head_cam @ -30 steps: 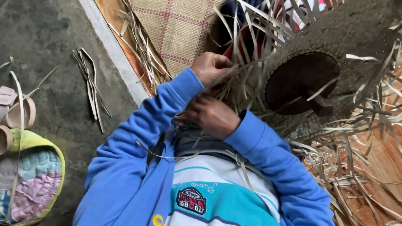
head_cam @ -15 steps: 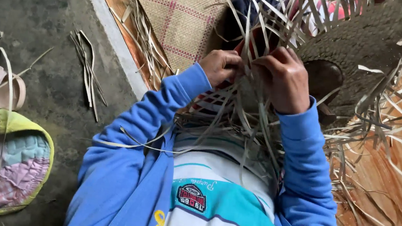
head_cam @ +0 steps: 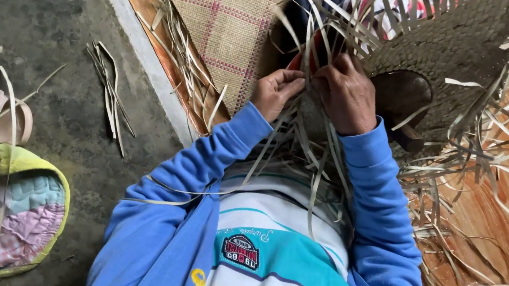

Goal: A person weaves thin strips of material to construct or finish the brim of a straw hat.

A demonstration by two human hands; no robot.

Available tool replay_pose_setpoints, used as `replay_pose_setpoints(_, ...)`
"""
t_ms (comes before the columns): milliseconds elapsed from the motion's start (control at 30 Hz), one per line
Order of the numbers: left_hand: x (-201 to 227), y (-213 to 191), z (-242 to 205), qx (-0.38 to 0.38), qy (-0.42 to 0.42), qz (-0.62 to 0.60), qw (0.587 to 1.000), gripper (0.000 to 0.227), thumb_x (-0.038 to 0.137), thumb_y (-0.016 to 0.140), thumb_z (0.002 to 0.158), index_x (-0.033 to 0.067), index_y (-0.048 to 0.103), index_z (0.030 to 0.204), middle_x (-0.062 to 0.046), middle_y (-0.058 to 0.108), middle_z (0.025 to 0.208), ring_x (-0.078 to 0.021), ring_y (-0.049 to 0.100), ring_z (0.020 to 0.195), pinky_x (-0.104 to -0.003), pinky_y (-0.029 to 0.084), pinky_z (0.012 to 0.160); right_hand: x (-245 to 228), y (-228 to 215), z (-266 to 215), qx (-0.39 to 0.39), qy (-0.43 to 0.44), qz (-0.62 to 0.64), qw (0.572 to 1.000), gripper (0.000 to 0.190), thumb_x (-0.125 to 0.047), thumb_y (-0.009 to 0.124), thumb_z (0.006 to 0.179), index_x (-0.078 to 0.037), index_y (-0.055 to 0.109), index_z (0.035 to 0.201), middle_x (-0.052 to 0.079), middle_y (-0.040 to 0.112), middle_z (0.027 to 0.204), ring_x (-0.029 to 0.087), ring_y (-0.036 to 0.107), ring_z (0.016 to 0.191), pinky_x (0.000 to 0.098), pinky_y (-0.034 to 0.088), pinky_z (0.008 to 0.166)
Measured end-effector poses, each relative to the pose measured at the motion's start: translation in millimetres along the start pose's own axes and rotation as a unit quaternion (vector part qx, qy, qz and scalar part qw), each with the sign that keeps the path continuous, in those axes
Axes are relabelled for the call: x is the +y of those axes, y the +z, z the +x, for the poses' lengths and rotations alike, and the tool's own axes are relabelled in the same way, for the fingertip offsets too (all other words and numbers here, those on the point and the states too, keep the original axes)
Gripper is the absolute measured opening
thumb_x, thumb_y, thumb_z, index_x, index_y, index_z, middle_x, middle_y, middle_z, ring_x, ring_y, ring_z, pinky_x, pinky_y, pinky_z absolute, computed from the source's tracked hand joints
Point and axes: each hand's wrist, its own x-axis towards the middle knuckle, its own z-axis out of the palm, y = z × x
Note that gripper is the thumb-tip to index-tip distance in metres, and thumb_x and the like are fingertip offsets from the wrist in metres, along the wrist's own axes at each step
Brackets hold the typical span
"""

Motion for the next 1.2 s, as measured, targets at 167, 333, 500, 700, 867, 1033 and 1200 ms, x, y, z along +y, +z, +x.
replay_pose_setpoints(167,-34,-2,4,0.043,-0.038,0.022,0.998,0.016,0.025,0.086,0.090,0.0147,0.083,0.102,-0.010,0.081,0.084,-0.0148,0.078,0.081,-0.030,0.064,0.075,-4,0,4,-0.001,0.003,-0.001,1.000,0.017,-0.023,0.080,0.097,-0.016,0.065,0.095,0.007,0.054,0.094,0.038,0.065,0.084,0.0483,0.053,0.061)
replay_pose_setpoints(333,-38,1,13,0.051,0.022,0.073,0.996,0.012,0.016,0.079,0.095,0.0049,0.079,0.100,-0.015,0.078,0.083,-0.0184,0.073,0.082,-0.038,0.062,0.078,-51,-41,18,0.044,-0.018,0.052,0.997,0.011,-0.022,0.074,0.097,-0.015,0.067,0.101,0.008,0.052,0.091,0.038,0.062,0.080,0.0480,0.051,0.059)
replay_pose_setpoints(500,-43,3,14,0.058,0.023,0.015,0.998,0.007,0.014,0.076,0.097,0.0077,0.077,0.100,-0.009,0.072,0.078,-0.0133,0.066,0.077,-0.033,0.058,0.072,-146,-115,-10,0.032,-0.129,0.608,0.783,0.016,-0.019,0.060,0.105,-0.006,0.066,0.097,0.011,0.050,0.090,0.035,0.059,0.075,0.0455,0.056,0.067)
replay_pose_setpoints(700,-37,14,12,0.075,0.058,-0.003,0.995,0.007,0.012,0.068,0.101,0.0059,0.070,0.101,-0.008,0.068,0.084,-0.0146,0.060,0.084,-0.032,0.053,0.077,-141,-151,-23,-0.120,-0.261,0.747,0.599,0.014,-0.004,0.054,0.104,-0.004,0.065,0.113,0.023,0.061,0.114,0.041,0.067,0.096,0.0524,0.059,0.086)
replay_pose_setpoints(867,-29,19,8,0.084,0.057,-0.017,0.995,0.004,0.015,0.069,0.100,0.0121,0.071,0.102,-0.003,0.070,0.084,-0.0102,0.064,0.083,-0.026,0.054,0.078,-134,-161,-20,-0.075,-0.191,0.681,0.703,0.022,-0.007,0.080,0.086,-0.001,0.072,0.106,0.020,0.062,0.108,0.037,0.071,0.091,0.0455,0.063,0.079)
replay_pose_setpoints(1033,-71,5,33,0.075,0.058,-0.003,0.995,0.007,0.016,0.070,0.101,0.0102,0.074,0.104,-0.009,0.074,0.088,-0.0154,0.068,0.086,-0.034,0.056,0.082,-82,-132,1,0.006,-0.059,0.482,0.874,0.025,0.002,0.078,0.088,0.004,0.073,0.113,0.021,0.056,0.107,0.034,0.067,0.089,0.0394,0.059,0.072)
replay_pose_setpoints(1200,-77,4,37,0.072,0.053,-0.022,0.996,0.011,0.012,0.072,0.097,0.0053,0.075,0.106,-0.011,0.075,0.091,-0.0184,0.067,0.088,-0.039,0.057,0.091,-5,-56,-17,-0.009,0.073,0.063,0.995,0.083,-0.001,0.085,0.077,-0.004,0.051,0.152,0.024,0.042,0.114,0.053,0.055,0.090,0.0621,0.053,0.077)
